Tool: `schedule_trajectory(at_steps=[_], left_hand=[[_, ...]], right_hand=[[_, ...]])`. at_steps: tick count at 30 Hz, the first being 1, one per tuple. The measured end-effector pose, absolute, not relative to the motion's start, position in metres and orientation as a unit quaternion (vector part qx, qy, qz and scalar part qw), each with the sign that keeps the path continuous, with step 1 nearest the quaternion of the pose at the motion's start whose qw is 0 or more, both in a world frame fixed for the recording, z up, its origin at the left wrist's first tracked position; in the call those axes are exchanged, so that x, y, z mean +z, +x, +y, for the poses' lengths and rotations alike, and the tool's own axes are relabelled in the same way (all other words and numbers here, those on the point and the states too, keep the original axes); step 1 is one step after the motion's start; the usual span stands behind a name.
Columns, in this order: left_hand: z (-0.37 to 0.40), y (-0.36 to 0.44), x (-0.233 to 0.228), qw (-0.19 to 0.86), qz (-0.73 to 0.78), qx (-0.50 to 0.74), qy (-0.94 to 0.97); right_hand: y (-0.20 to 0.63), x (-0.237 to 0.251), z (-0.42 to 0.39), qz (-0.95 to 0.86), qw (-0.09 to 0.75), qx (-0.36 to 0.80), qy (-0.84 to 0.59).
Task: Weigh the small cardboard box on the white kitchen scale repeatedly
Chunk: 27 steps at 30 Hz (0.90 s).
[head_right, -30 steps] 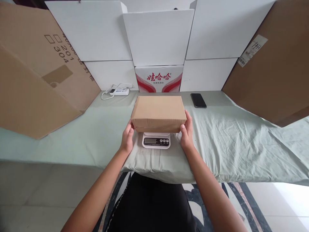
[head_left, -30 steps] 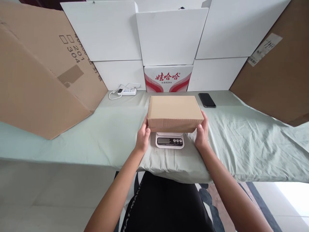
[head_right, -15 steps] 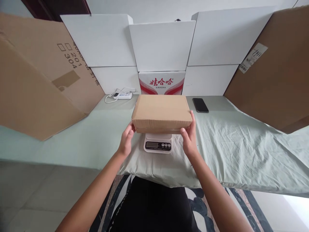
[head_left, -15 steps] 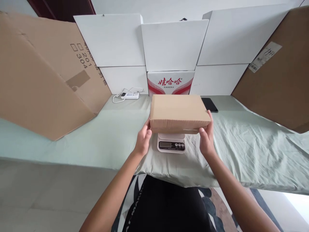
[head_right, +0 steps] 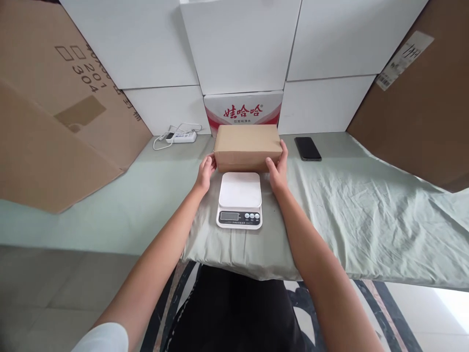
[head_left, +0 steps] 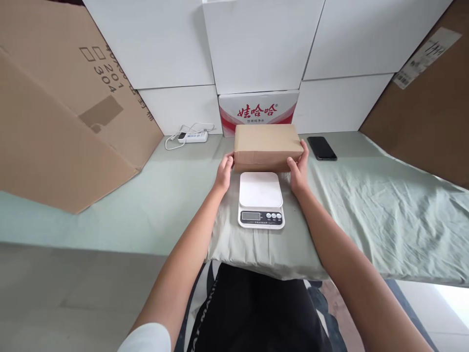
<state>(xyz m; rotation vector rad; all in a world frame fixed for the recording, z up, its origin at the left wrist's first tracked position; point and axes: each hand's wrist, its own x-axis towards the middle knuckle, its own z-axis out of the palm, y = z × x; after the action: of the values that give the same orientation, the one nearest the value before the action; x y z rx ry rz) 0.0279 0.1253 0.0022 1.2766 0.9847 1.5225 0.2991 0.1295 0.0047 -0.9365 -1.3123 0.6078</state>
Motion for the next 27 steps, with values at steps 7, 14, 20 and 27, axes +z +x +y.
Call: schedule_trajectory(at_steps=[7, 14, 20, 27], left_hand=[[0.127, 0.025, -0.011, 0.46, 0.443, 0.608, 0.473], [0.124, 0.027, -0.012, 0.461, 0.435, 0.613, 0.472], [0.119, 0.027, -0.01, 0.462, 0.438, 0.604, 0.479], [0.113, 0.026, -0.01, 0.454, 0.447, 0.597, 0.488]], right_hand=[[0.299, 0.004, 0.122, -0.589, 0.623, 0.287, -0.427], [0.3, -0.003, 0.128, -0.576, 0.633, 0.31, -0.415], [0.304, -0.011, 0.134, -0.575, 0.631, 0.322, -0.409], [0.303, -0.012, 0.133, -0.565, 0.636, 0.33, -0.408]])
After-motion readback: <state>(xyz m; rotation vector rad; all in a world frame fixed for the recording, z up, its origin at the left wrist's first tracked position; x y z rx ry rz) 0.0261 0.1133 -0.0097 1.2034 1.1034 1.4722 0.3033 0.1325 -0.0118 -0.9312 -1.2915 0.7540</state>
